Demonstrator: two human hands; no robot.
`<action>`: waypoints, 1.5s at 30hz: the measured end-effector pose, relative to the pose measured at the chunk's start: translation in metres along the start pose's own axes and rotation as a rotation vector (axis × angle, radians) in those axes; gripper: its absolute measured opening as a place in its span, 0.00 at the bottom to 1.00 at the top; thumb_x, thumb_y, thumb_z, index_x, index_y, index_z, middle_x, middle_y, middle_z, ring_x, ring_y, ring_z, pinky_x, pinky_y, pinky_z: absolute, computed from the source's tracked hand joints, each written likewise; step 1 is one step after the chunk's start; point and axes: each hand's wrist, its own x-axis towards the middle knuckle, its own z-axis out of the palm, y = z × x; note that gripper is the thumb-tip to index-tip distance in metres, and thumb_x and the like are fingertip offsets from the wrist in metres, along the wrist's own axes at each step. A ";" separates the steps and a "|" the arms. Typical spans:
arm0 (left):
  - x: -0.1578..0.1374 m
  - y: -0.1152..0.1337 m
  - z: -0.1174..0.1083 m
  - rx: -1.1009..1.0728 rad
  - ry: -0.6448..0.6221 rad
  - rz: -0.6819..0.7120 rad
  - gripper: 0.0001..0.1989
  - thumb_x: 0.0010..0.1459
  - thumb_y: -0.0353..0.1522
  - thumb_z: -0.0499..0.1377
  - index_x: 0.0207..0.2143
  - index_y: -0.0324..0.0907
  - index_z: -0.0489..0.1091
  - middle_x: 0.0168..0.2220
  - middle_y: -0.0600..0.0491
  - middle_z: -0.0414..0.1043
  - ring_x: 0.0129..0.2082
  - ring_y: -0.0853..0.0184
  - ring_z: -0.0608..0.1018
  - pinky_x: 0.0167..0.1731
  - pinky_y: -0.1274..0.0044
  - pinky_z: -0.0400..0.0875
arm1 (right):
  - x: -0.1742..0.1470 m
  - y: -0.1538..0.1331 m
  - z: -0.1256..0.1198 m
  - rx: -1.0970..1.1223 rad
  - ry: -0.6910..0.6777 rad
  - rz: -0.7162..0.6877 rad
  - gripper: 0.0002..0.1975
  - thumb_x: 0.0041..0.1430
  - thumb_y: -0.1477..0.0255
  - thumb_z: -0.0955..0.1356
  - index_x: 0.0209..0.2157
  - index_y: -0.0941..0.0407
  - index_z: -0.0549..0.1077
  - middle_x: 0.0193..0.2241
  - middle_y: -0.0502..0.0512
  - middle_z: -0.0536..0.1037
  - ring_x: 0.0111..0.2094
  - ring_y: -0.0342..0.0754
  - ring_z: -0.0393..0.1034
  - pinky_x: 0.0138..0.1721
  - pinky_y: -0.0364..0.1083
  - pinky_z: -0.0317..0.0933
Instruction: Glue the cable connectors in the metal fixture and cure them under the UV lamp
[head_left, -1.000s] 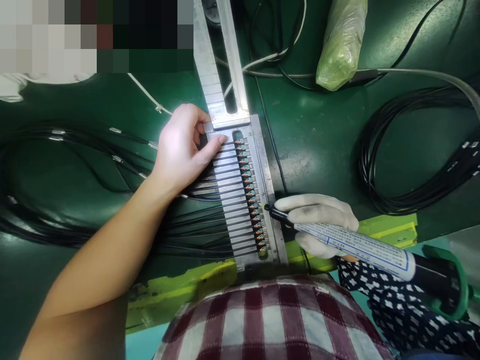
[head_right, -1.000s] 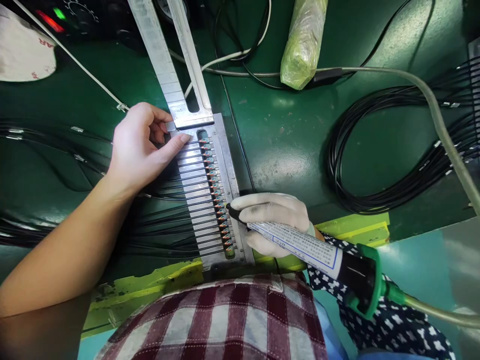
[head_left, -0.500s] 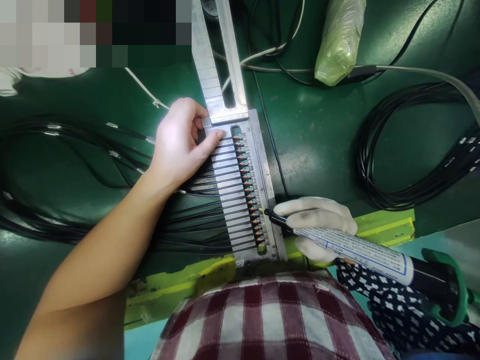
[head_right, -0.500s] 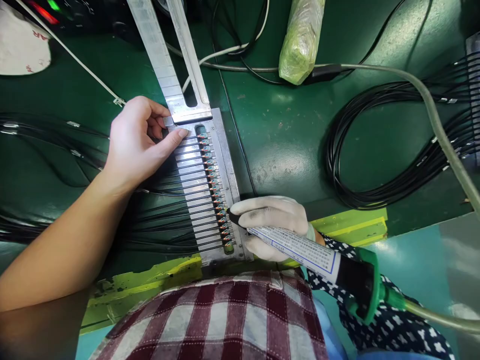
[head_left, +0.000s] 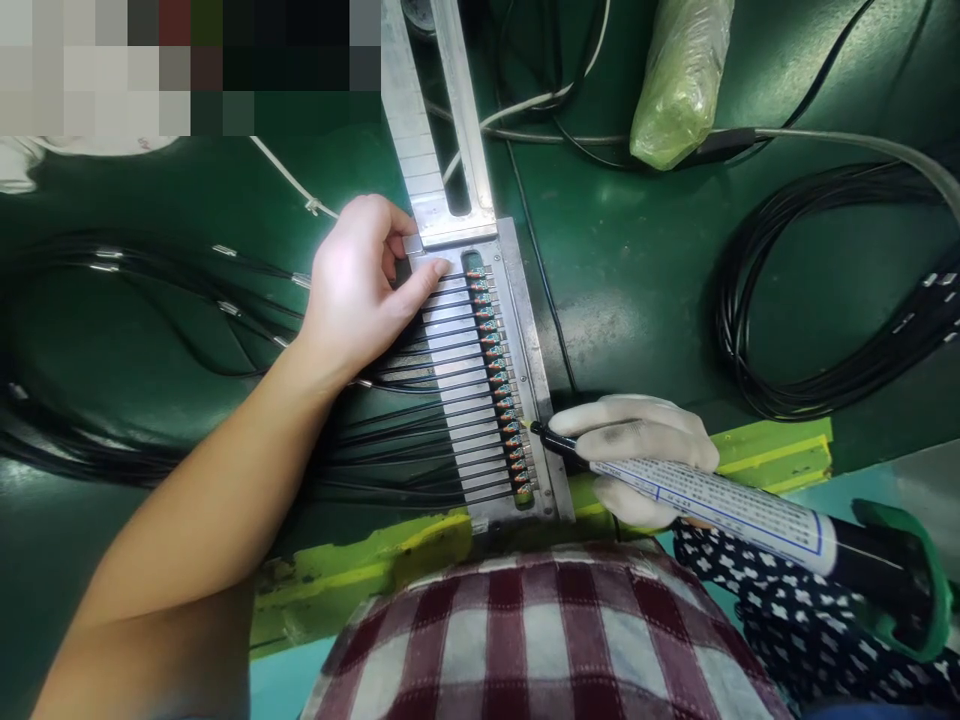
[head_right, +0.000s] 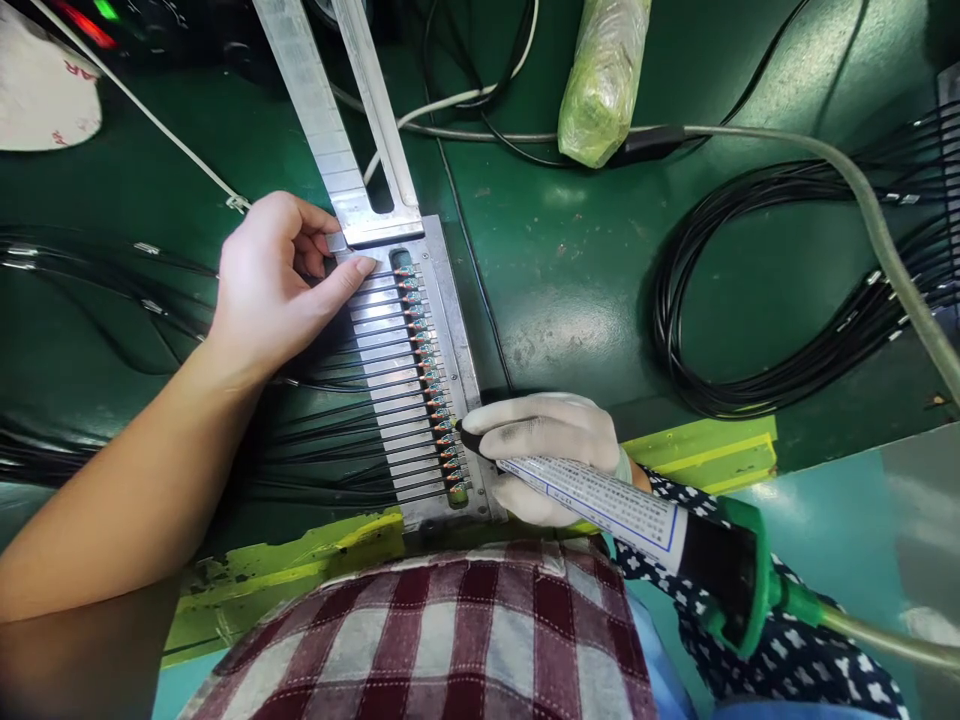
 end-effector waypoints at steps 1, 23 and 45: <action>0.000 0.000 0.000 0.000 0.002 0.005 0.13 0.55 0.45 0.62 0.36 0.49 0.64 0.30 0.54 0.63 0.29 0.67 0.70 0.28 0.70 0.68 | 0.000 0.000 -0.001 -0.003 -0.022 0.001 0.11 0.53 0.75 0.70 0.39 0.53 0.78 0.39 0.55 0.83 0.32 0.50 0.80 0.28 0.46 0.78; -0.001 0.000 0.000 0.002 -0.028 -0.024 0.13 0.56 0.42 0.63 0.37 0.48 0.64 0.32 0.55 0.62 0.30 0.68 0.70 0.32 0.71 0.68 | -0.004 0.002 0.001 0.012 0.022 0.016 0.14 0.52 0.78 0.70 0.41 0.53 0.79 0.41 0.54 0.82 0.33 0.49 0.80 0.29 0.45 0.78; -0.001 -0.006 0.004 0.035 0.018 0.057 0.16 0.55 0.43 0.64 0.37 0.44 0.63 0.30 0.56 0.60 0.27 0.71 0.68 0.31 0.74 0.69 | -0.005 -0.005 -0.003 0.001 0.032 0.002 0.09 0.51 0.77 0.71 0.37 0.57 0.78 0.43 0.57 0.82 0.36 0.47 0.80 0.35 0.42 0.78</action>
